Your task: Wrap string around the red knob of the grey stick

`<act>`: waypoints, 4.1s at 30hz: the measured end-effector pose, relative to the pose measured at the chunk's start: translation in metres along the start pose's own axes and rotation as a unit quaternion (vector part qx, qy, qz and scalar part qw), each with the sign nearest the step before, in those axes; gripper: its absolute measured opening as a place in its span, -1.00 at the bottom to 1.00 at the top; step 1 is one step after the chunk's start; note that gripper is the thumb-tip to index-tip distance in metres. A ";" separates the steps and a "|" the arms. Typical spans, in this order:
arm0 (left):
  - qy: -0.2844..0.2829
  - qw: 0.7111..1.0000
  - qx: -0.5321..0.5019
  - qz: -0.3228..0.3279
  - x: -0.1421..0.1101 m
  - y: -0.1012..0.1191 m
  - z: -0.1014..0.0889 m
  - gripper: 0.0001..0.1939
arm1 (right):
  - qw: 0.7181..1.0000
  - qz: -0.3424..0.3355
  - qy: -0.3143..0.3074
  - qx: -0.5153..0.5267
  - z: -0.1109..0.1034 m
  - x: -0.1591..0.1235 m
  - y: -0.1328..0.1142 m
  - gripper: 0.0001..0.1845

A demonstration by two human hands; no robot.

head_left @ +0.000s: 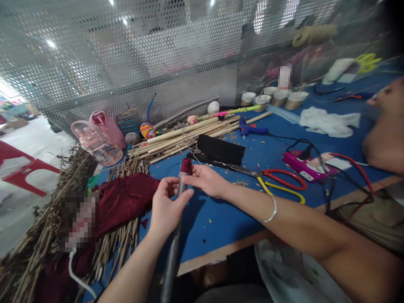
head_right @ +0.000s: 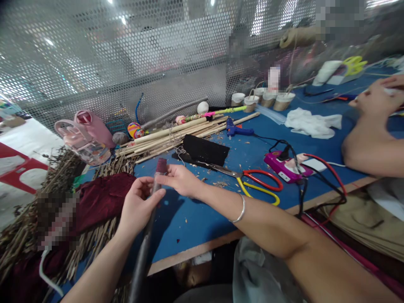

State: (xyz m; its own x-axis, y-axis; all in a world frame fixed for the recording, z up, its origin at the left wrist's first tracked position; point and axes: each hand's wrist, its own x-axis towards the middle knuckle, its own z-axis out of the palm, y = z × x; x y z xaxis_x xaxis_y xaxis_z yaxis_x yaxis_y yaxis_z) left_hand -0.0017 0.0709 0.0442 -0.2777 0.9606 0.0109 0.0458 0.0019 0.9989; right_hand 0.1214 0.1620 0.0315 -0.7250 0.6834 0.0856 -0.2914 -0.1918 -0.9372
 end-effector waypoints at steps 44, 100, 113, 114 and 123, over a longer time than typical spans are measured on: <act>0.056 0.998 0.006 -0.010 -0.006 0.009 0.002 -0.61 | 0.999 0.000 -0.030 -0.023 -0.007 -0.003 -0.005 -0.56; -0.049 0.992 -0.107 -0.042 0.001 0.008 0.000 -0.68 | 1.000 0.000 0.017 -0.001 -0.009 -0.004 -0.005 -0.73; -0.023 0.993 -0.106 -0.038 0.001 0.009 0.002 -0.65 | 0.999 0.005 0.001 -0.041 -0.009 -0.003 -0.001 -0.69; -0.022 0.994 -0.105 -0.037 0.001 0.009 0.002 -0.65 | 0.999 0.005 0.003 -0.038 -0.009 -0.003 -0.002 -0.69; -0.023 0.994 -0.102 -0.036 -0.001 0.011 0.002 -0.67 | 1.000 -0.015 0.013 -0.014 -0.009 -0.005 -0.003 -0.69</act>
State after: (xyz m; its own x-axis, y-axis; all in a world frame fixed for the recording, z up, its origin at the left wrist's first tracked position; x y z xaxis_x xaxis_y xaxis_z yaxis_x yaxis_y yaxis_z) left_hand 0.0005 0.0708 0.0548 -0.2292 0.9716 -0.0582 -0.1696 0.0190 0.9853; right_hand 0.1315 0.1652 0.0312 -0.7000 0.7063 0.1059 -0.2957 -0.1516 -0.9432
